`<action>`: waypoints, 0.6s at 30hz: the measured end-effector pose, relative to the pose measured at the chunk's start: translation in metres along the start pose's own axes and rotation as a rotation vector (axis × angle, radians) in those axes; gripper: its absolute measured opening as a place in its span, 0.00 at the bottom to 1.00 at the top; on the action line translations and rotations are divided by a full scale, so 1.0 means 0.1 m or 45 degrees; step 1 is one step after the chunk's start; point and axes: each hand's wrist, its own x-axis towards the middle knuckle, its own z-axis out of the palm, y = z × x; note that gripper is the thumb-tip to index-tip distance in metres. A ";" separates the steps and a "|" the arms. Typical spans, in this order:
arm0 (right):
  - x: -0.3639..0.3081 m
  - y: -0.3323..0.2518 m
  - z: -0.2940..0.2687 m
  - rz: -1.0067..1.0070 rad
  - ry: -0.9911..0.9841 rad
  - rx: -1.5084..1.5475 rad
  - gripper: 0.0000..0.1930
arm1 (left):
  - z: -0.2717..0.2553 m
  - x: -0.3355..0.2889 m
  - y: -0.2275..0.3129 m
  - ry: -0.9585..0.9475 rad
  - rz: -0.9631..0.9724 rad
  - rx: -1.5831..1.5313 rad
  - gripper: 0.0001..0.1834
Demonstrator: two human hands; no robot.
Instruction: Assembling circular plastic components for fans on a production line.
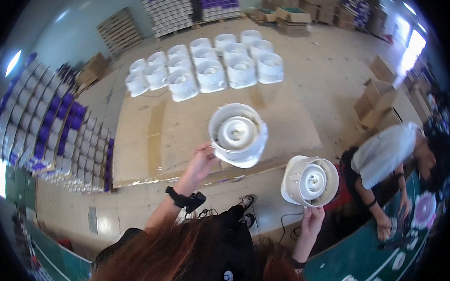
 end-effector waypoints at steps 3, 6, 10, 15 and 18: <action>0.31 0.39 0.47 0.150 -0.077 0.003 0.20 | -0.66 -0.13 0.36 0.290 0.221 -0.032 0.09; 0.46 0.79 1.03 0.320 -0.174 0.009 0.20 | -1.31 -0.39 0.78 0.449 0.365 -0.002 0.08; 0.55 1.32 1.72 0.570 -0.179 -0.098 0.18 | -2.10 -0.59 1.24 0.598 0.411 -0.070 0.08; 0.74 1.97 2.53 0.834 -0.271 -0.139 0.16 | -2.61 -0.77 1.99 0.659 0.389 -0.219 0.09; 0.84 2.31 3.16 0.889 -0.234 -0.213 0.14 | -2.91 -0.69 2.47 0.600 0.341 -0.122 0.12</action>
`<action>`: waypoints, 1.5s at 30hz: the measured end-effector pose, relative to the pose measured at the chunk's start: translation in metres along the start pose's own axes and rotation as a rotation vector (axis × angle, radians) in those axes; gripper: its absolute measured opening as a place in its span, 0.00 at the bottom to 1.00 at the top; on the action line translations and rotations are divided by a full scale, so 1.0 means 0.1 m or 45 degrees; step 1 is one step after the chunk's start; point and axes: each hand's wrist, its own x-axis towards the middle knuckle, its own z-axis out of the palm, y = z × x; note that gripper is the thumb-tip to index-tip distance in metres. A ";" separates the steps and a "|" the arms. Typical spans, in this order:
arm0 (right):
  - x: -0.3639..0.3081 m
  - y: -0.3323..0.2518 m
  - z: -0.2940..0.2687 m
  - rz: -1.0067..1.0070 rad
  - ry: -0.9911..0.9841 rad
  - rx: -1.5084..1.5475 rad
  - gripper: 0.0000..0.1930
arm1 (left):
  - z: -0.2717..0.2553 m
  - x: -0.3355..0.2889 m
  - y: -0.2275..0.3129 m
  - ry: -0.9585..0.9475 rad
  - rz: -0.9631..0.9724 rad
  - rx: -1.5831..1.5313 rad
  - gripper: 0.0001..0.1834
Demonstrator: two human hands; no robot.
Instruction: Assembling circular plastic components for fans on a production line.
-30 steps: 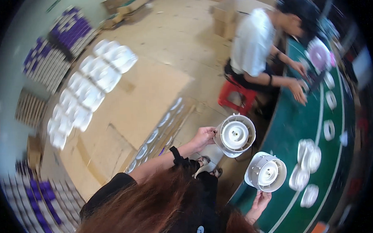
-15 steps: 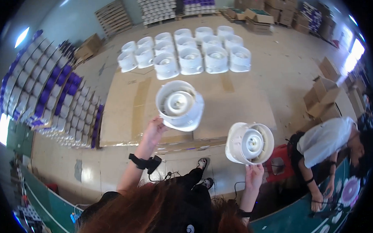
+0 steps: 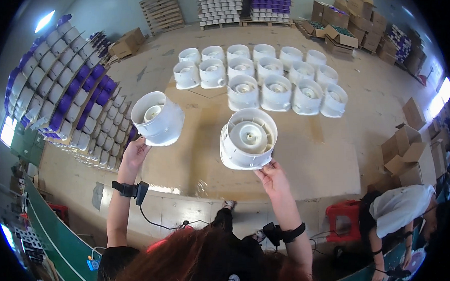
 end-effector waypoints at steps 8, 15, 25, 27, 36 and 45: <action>1.37 0.45 0.88 0.064 -0.084 -0.097 0.15 | -0.16 1.28 0.24 -0.105 -0.059 0.101 0.10; 2.17 0.92 0.99 0.069 0.062 -0.148 0.16 | -0.29 2.01 -0.09 0.123 -0.192 0.120 0.09; 2.64 1.16 1.02 -0.069 0.186 -0.255 0.14 | -0.36 2.31 -0.41 0.122 -0.204 0.009 0.09; 2.65 1.12 1.11 -0.117 0.200 -0.374 0.13 | -0.33 2.33 -0.42 0.097 -0.182 0.003 0.07; 2.61 0.99 1.15 -0.272 0.232 -1.159 0.12 | -0.24 2.22 -0.29 0.088 0.189 1.293 0.08; 2.57 1.08 1.05 -0.533 0.203 -1.624 0.08 | -0.23 2.23 -0.45 0.115 0.657 1.703 0.13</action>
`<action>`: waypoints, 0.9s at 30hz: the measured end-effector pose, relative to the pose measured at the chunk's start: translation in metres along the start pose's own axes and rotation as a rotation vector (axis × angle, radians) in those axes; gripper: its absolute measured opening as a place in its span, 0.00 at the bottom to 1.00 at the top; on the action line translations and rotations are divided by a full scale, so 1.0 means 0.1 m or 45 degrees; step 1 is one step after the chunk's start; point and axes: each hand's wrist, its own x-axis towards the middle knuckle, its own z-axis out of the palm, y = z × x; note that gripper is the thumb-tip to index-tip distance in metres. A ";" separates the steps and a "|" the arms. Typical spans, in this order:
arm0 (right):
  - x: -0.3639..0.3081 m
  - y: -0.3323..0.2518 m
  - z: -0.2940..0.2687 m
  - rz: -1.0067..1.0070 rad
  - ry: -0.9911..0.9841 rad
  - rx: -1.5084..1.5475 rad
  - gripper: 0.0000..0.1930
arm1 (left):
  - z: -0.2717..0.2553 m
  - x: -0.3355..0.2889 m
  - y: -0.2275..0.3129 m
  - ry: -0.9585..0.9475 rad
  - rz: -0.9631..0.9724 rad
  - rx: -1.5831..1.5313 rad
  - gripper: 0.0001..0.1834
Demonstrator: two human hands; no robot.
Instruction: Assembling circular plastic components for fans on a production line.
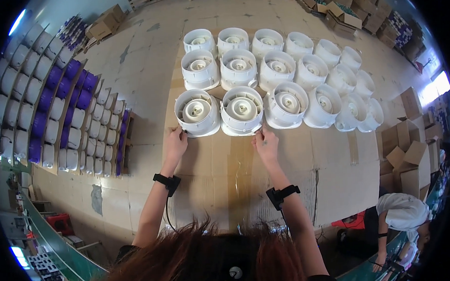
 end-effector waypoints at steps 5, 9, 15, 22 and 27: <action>-0.38 -0.13 0.03 -0.321 0.098 -0.389 0.12 | 0.07 0.03 -0.16 -0.004 0.084 0.002 0.20; -0.53 -0.27 0.13 -0.650 -0.119 -0.807 0.19 | 0.03 0.11 -0.20 0.007 0.260 0.125 0.21; -0.36 -0.16 0.19 -0.798 -0.139 -1.026 0.22 | -0.03 0.01 -0.07 0.088 0.277 0.035 0.21; -0.31 -0.15 0.21 -0.743 -0.123 -1.036 0.23 | 0.03 -0.15 0.02 -0.038 0.371 0.039 0.20; -0.32 -0.12 0.23 -0.783 -0.085 -1.009 0.23 | 0.05 -0.18 0.09 -0.094 0.509 0.054 0.21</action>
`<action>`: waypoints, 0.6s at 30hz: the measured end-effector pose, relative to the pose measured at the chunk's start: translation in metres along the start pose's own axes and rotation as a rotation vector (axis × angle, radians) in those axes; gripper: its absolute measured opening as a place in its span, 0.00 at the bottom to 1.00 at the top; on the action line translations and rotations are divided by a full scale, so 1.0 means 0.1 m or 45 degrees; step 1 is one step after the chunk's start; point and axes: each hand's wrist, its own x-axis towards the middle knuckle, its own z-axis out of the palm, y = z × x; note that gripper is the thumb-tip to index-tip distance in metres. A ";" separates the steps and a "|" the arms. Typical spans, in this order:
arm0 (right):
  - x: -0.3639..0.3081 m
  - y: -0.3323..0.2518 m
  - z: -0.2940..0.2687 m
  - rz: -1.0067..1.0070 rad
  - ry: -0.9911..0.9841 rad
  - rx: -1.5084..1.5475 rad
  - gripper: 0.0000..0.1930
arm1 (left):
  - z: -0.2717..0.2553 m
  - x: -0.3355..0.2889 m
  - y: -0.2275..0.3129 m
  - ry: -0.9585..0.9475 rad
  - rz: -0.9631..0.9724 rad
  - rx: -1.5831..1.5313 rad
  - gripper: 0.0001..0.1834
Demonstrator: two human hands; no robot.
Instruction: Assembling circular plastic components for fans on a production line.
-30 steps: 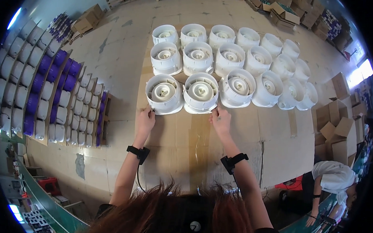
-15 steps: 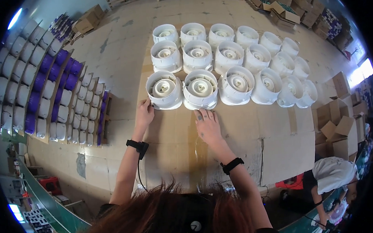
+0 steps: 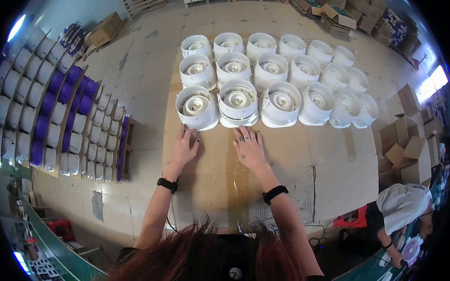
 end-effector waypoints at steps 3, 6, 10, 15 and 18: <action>-0.01 0.02 0.00 -0.011 0.017 -0.009 0.23 | 0.02 0.02 0.02 -0.032 -0.008 0.047 0.22; -0.01 0.04 0.01 -0.027 0.023 -0.010 0.23 | 0.04 0.02 -0.01 -0.055 -0.023 0.042 0.21; 0.01 0.03 -0.02 -0.055 0.028 -0.010 0.23 | 0.10 0.10 -0.21 -0.030 -0.013 0.056 0.21; -0.01 0.05 -0.03 -0.042 0.007 -0.024 0.23 | 0.04 0.16 -0.23 -0.045 0.005 0.014 0.20; 0.01 0.08 -0.18 0.023 -0.147 0.119 0.21 | -0.01 0.16 -0.22 -0.074 -0.041 -0.036 0.19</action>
